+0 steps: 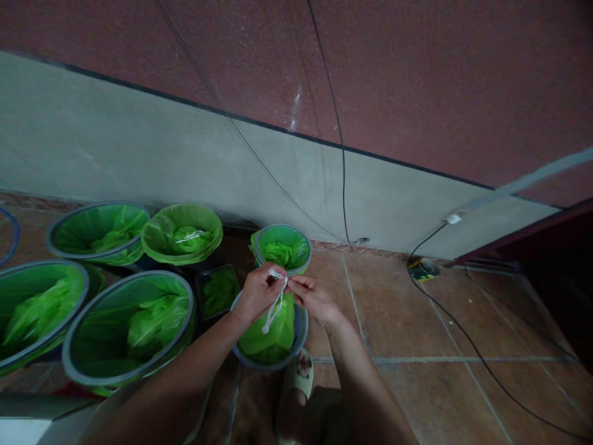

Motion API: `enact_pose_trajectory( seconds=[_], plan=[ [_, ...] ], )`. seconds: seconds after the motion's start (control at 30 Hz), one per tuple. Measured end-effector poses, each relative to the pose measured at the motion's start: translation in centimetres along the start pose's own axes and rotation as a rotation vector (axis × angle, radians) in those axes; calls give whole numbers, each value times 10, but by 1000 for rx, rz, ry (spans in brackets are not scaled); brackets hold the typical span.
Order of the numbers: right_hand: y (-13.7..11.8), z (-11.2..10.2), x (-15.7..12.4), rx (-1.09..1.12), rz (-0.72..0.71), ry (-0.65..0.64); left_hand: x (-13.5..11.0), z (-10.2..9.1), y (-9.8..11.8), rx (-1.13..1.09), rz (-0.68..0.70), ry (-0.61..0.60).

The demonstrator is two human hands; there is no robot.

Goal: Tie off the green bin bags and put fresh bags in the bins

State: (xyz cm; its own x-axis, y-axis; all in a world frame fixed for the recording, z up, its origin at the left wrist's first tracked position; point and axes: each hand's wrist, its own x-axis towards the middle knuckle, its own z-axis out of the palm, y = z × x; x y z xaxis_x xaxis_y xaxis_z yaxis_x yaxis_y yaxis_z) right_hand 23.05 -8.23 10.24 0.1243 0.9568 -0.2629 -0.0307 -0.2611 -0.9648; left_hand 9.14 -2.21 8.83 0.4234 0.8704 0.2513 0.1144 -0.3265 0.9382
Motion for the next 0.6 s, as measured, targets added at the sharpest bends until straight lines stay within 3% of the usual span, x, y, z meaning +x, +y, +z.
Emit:
enact_pose_trajectory(
  seconds=[0.13, 0.27, 0.47, 0.6],
  plan=[
    [0, -3, 0, 64, 21, 99, 3, -2, -4, -131, -166, -66],
    [2, -7, 4, 28, -26, 196, 5, -5, -6, -155, -252, -53],
    [6, -3, 3, 9, 45, 24, 3, -1, -4, -211, -268, -50],
    [6, 0, 3, 62, 42, 40, 3, -2, -1, -215, -286, -81]
  ],
)
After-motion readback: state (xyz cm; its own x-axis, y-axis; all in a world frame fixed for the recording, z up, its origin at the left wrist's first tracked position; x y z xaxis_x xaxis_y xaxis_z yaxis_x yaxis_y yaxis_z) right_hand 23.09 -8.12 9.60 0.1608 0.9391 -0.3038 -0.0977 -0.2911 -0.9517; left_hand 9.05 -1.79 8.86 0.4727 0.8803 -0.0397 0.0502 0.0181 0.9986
